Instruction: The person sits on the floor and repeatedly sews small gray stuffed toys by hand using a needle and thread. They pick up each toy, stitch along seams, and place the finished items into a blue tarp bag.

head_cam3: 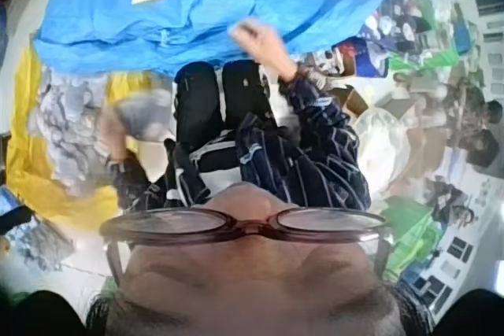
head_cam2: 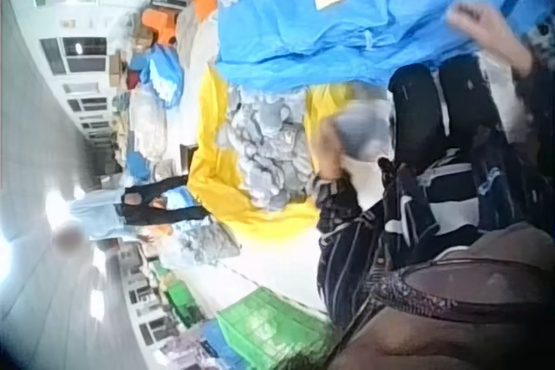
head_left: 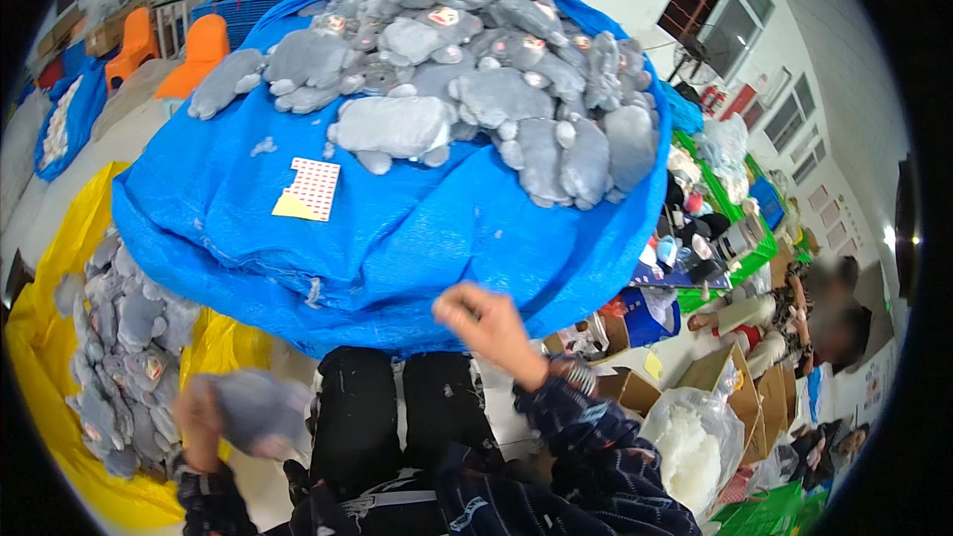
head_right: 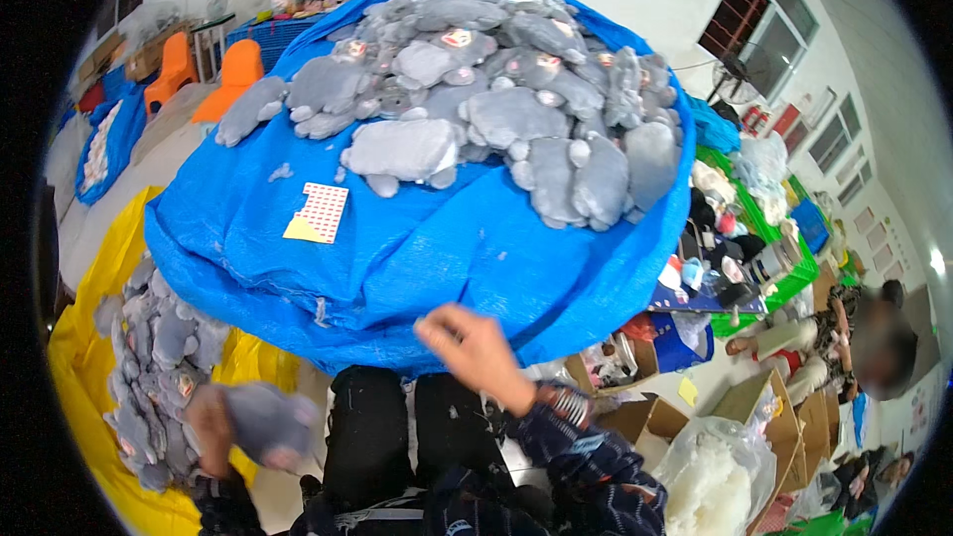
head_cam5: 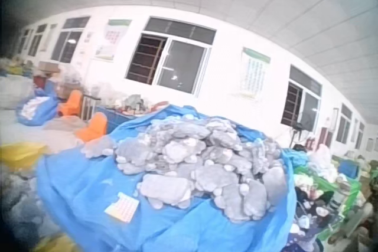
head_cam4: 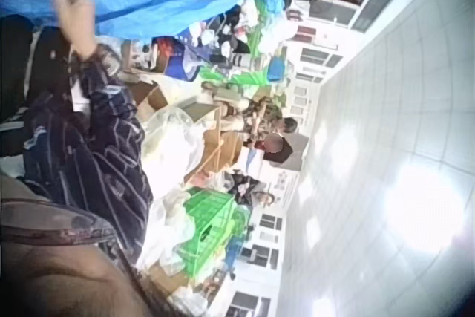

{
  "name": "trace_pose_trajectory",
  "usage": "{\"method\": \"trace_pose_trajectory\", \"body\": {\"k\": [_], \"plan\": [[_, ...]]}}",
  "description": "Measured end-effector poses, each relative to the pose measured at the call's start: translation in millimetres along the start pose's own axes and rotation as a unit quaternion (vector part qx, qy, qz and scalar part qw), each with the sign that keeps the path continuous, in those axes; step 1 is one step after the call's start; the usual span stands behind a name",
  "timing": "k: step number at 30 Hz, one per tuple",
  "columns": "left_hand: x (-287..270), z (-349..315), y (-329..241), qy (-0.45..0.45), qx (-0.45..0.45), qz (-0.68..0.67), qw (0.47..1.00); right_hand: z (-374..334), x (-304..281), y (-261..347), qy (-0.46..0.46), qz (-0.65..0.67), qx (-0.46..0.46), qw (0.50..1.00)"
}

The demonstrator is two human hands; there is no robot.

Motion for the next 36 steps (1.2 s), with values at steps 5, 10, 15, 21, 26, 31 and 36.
{"method": "trace_pose_trajectory", "body": {"k": [5, 10, 15, 21, 26, 31, 36], "plan": [[-148, 53, 66, -0.187, -0.169, 0.190, 0.949, 114, -42, -67, -0.126, -0.102, -0.076, 0.984], [-90, 30, 55, -0.098, -0.198, -0.057, 0.973, 188, -40, -159, -0.169, 0.138, 0.205, 0.954], [1, 40, -57, 0.093, -0.065, -0.223, 0.968, 194, -21, -168, -0.206, 0.279, 0.198, 0.917], [-1, 62, -177, 0.035, 0.131, -0.247, 0.960, 111, -30, -51, -0.213, 0.332, 0.132, 0.910], [-15, 44, -263, -0.037, 0.248, -0.229, 0.941, -23, -11, 62, -0.090, 0.126, 0.099, 0.983], [38, -13, -233, 0.248, 0.069, -0.440, 0.860, -97, 34, 61, 0.093, 0.062, 0.129, 0.985], [92, -91, -196, 0.460, -0.009, -0.444, 0.769, -114, 30, 41, 0.045, -0.050, 0.055, 0.996]]}}
Point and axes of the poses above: each hand's wrist, its own z-axis towards the middle knuckle, its own x-axis out of the palm, y = z × x, the point moved 6 cm from there along z, towards the middle knuckle, and after that the axes turned 11 degrees about -x, right-handed, at the moved point
